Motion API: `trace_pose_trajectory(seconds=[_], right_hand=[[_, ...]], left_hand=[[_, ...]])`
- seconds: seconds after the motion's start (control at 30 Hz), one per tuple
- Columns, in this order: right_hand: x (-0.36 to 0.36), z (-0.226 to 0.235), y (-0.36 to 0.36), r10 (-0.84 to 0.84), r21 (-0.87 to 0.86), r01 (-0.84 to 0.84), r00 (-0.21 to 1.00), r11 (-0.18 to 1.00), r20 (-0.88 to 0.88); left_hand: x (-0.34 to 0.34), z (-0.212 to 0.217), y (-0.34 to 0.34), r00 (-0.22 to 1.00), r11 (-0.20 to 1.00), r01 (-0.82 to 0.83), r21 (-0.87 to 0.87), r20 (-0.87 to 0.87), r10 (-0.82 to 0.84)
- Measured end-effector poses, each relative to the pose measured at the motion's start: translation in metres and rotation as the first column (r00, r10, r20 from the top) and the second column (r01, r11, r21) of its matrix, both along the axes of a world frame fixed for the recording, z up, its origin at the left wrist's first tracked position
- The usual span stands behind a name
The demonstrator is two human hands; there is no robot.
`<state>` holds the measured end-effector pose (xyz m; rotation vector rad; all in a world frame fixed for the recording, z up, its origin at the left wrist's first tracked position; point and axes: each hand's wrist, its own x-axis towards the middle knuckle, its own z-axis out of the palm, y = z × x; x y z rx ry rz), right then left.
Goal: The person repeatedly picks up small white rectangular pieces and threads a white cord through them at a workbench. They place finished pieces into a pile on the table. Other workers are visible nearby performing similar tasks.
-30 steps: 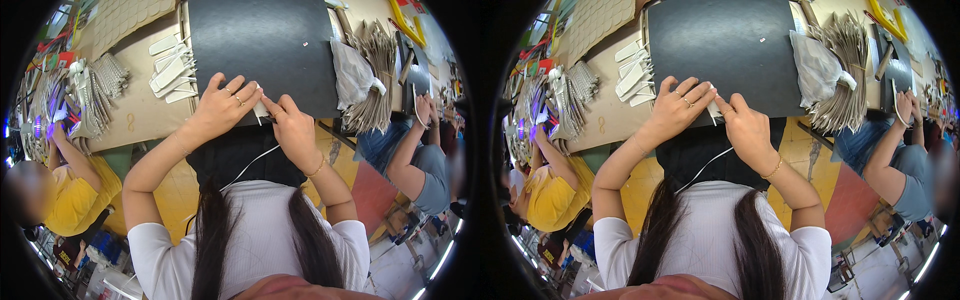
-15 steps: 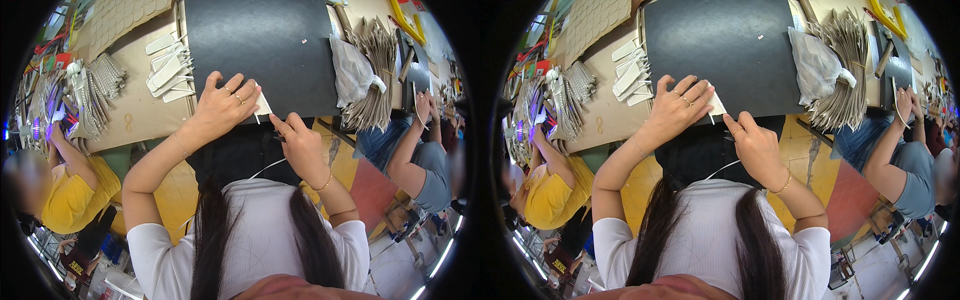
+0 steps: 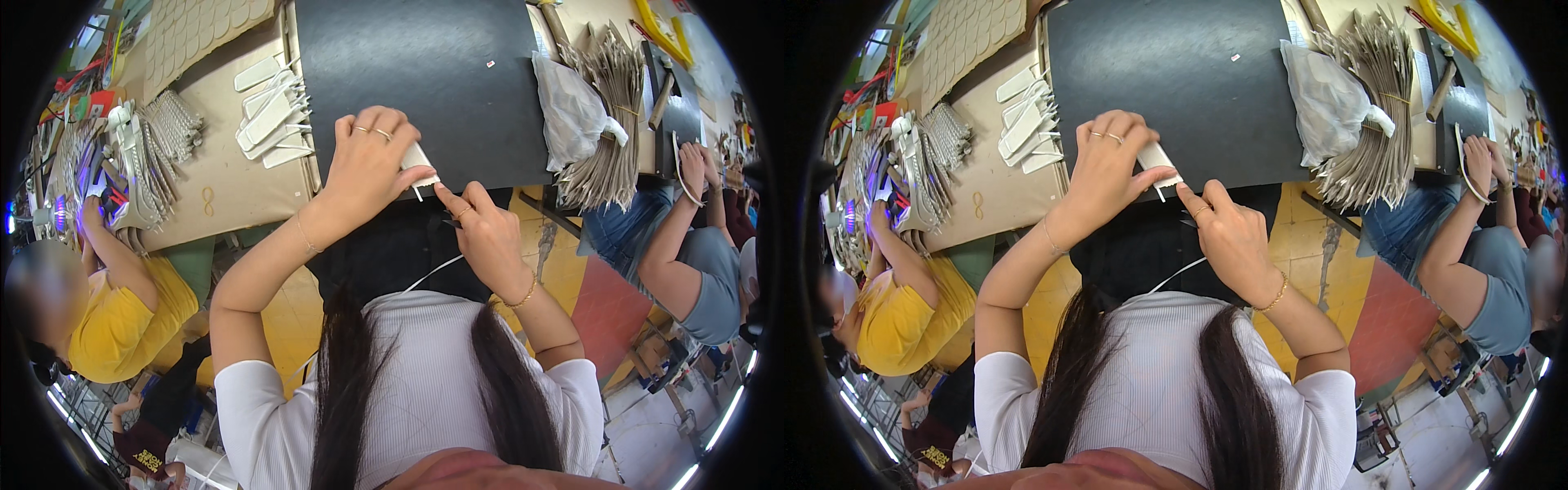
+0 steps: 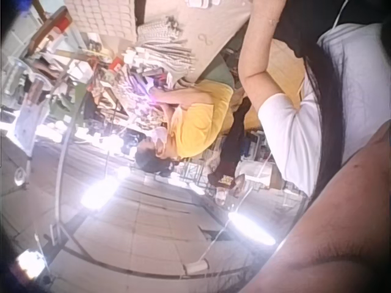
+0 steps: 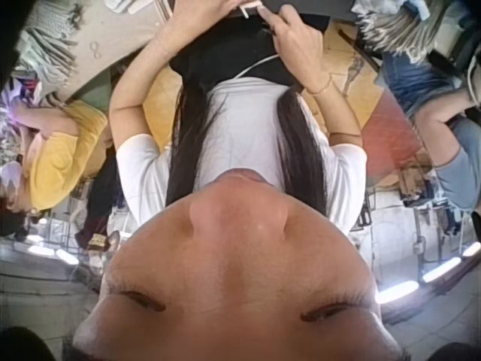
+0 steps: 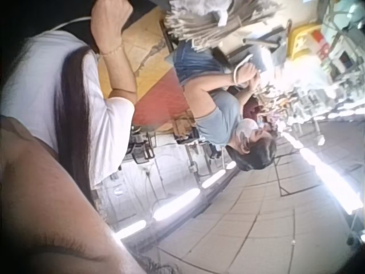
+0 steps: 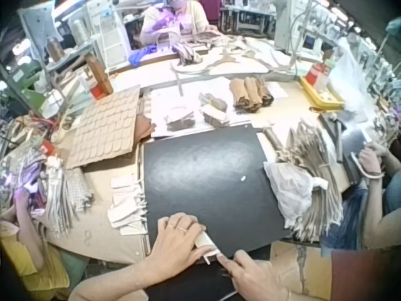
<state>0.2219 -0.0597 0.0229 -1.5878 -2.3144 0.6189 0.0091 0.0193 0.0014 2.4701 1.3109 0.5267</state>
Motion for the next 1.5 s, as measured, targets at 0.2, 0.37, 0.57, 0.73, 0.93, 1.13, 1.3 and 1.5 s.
trace_pose_trajectory(seconds=[0.2, 0.37, 0.57, 0.73, 0.93, 1.13, 1.3, 1.5], right_hand=[[0.001, 0.001, 0.008, 0.000, 0.043, 0.000, 1.000, 0.999, 0.005], [-0.001, 0.006, 0.025, -0.012, 0.086, 0.014, 1.000, 0.996, -0.024], [0.002, 0.022, 0.032, -0.233, -0.222, 0.178, 0.939, 0.959, -0.253], [0.000, 0.022, 0.041, -0.370, -0.616, 0.016, 0.811, 0.787, -0.453], [-0.014, 0.030, 0.042, -0.566, -0.796, -0.163, 0.621, 0.582, -0.541], [-0.027, 0.032, 0.049, -0.617, -0.804, -0.243, 0.534, 0.543, -0.579], [-0.033, 0.030, 0.052, -0.657, -0.803, -0.247, 0.471, 0.542, -0.588], [-0.030, 0.021, 0.057, -0.685, -0.826, -0.228, 0.469, 0.515, -0.557]], left_hand=[[-0.012, 0.010, 0.012, 0.997, 0.960, -0.037, -0.276, 0.061, 0.056], [-0.014, 0.014, 0.009, 0.995, 0.936, -0.062, -0.347, 0.052, 0.085], [-0.018, 0.043, 0.009, 0.936, 0.775, -0.070, -0.628, 0.228, 0.269], [-0.030, 0.080, 0.004, 0.963, 0.938, -0.020, -0.347, 0.245, 0.111], [-0.039, 0.101, 0.003, 0.978, 0.984, 0.005, -0.180, 0.206, 0.033], [-0.038, 0.110, 0.000, 0.984, 0.993, 0.023, -0.116, 0.178, -0.002], [-0.041, 0.112, -0.003, 0.986, 0.996, 0.011, -0.083, 0.167, 0.003], [-0.047, 0.106, 0.001, 0.988, 0.993, -0.016, -0.114, 0.153, 0.033]])
